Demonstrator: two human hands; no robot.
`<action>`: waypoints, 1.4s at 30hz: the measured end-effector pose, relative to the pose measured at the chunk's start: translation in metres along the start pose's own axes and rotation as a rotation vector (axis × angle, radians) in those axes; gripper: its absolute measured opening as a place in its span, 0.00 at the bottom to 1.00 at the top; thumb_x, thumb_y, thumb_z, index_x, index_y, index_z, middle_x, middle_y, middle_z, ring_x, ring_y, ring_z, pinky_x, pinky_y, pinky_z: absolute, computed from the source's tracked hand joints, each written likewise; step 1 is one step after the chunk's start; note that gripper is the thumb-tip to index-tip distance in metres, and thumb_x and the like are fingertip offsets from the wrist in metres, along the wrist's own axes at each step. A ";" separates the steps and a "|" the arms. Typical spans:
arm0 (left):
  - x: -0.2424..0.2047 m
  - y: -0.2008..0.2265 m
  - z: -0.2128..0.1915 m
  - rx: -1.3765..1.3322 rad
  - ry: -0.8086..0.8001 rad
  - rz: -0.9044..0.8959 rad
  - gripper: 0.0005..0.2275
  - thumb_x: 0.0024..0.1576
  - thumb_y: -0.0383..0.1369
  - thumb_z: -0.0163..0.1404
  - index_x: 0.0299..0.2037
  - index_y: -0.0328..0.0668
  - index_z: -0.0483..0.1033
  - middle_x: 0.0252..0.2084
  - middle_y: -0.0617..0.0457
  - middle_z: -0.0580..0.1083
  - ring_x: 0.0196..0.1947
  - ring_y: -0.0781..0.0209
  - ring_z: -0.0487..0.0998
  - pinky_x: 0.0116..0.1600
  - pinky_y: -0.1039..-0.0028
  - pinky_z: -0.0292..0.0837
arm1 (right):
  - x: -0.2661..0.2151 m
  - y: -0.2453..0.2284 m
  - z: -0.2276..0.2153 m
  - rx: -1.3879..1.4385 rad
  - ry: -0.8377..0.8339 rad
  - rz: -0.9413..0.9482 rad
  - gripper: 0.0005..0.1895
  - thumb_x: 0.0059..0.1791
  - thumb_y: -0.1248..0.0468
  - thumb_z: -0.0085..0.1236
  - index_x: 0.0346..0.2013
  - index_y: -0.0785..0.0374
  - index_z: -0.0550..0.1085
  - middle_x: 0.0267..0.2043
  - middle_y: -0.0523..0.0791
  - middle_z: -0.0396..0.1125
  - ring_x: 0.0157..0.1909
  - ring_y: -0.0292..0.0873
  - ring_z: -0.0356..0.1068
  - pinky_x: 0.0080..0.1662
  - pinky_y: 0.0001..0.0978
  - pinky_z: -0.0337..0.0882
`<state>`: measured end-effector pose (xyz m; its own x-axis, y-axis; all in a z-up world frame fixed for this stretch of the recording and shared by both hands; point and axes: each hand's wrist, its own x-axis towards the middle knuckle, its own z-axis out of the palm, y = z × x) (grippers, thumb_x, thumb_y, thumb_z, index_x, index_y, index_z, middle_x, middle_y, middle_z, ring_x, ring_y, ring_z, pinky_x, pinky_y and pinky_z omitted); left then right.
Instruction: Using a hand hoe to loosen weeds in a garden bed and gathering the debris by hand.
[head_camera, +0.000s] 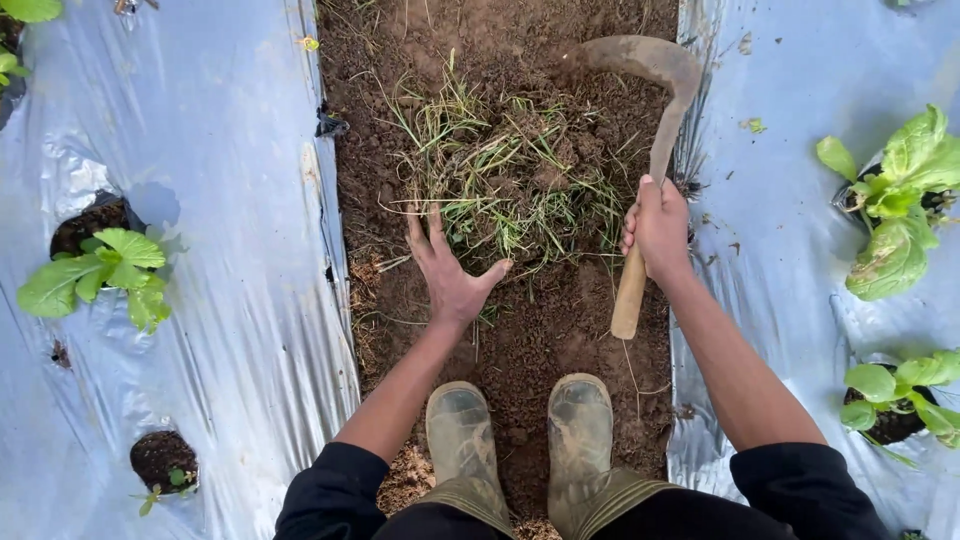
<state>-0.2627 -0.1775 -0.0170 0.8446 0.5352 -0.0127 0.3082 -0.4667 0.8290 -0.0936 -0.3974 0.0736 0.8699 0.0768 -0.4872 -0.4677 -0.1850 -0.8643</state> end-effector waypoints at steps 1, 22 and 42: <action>0.006 0.000 0.006 -0.002 -0.001 -0.003 0.59 0.43 0.59 0.67 0.80 0.52 0.40 0.78 0.29 0.34 0.75 0.15 0.36 0.68 0.18 0.35 | 0.004 0.005 -0.002 -0.003 0.001 0.002 0.15 0.62 0.57 0.37 0.35 0.61 0.61 0.16 0.42 0.55 0.14 0.36 0.58 0.17 0.29 0.65; 0.056 -0.004 0.038 -0.281 0.321 0.071 0.39 0.58 0.48 0.61 0.77 0.51 0.56 0.77 0.46 0.49 0.79 0.41 0.49 0.77 0.39 0.45 | 0.001 0.062 -0.003 -0.455 -0.174 -0.002 0.17 0.62 0.61 0.35 0.43 0.71 0.70 0.15 0.50 0.62 0.14 0.43 0.65 0.17 0.33 0.70; 0.048 0.017 0.111 -0.599 0.407 -0.411 0.44 0.56 0.39 0.67 0.79 0.50 0.49 0.80 0.39 0.43 0.80 0.35 0.37 0.74 0.31 0.37 | -0.017 0.107 0.018 -0.273 -0.184 0.019 0.16 0.61 0.63 0.35 0.35 0.63 0.69 0.13 0.48 0.61 0.12 0.40 0.63 0.15 0.25 0.67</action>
<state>-0.1684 -0.2385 -0.0656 0.4560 0.8475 -0.2716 0.1750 0.2138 0.9611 -0.1614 -0.4010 -0.0126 0.8068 0.2416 -0.5391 -0.4032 -0.4418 -0.8014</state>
